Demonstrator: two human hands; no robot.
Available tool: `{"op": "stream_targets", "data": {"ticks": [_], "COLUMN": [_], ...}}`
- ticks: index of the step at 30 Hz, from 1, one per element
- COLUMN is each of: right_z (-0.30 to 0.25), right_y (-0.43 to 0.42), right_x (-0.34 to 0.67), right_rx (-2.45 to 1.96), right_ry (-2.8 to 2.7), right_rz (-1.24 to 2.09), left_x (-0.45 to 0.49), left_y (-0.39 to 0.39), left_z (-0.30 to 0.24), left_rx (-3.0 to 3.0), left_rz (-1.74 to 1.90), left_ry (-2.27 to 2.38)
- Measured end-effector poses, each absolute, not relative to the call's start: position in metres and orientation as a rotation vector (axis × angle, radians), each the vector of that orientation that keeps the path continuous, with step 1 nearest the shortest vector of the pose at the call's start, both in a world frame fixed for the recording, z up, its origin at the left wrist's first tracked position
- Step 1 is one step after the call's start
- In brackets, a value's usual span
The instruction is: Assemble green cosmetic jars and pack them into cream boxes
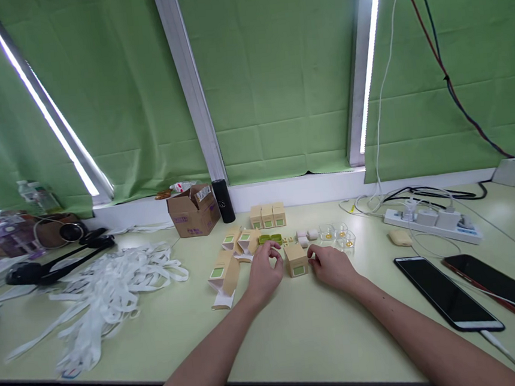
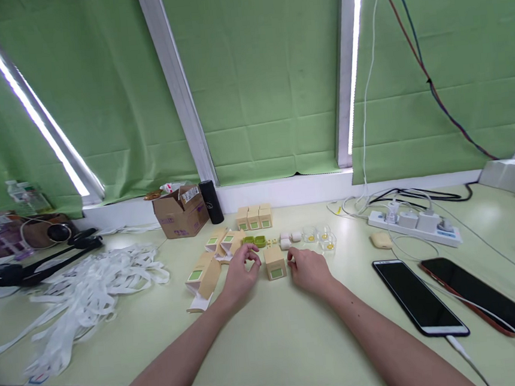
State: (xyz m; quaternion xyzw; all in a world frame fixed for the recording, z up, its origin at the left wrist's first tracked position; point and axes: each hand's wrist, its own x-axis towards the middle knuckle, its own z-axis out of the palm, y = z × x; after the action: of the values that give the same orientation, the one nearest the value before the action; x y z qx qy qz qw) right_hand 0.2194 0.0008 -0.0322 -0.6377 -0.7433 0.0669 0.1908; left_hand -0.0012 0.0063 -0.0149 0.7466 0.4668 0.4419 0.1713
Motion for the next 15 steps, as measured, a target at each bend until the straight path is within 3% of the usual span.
{"op": "stream_targets", "data": {"ticks": [15], "right_z": [-0.016], "right_y": [-0.005], "right_x": [0.227], "right_rx": [-1.192], "right_ry": [-2.023], "right_rz": [0.437], "left_x": [-0.009], "left_y": [0.015], "left_z": [-0.013], "left_rx": [2.018], "left_rz": [1.155], "left_ry": [1.722]}}
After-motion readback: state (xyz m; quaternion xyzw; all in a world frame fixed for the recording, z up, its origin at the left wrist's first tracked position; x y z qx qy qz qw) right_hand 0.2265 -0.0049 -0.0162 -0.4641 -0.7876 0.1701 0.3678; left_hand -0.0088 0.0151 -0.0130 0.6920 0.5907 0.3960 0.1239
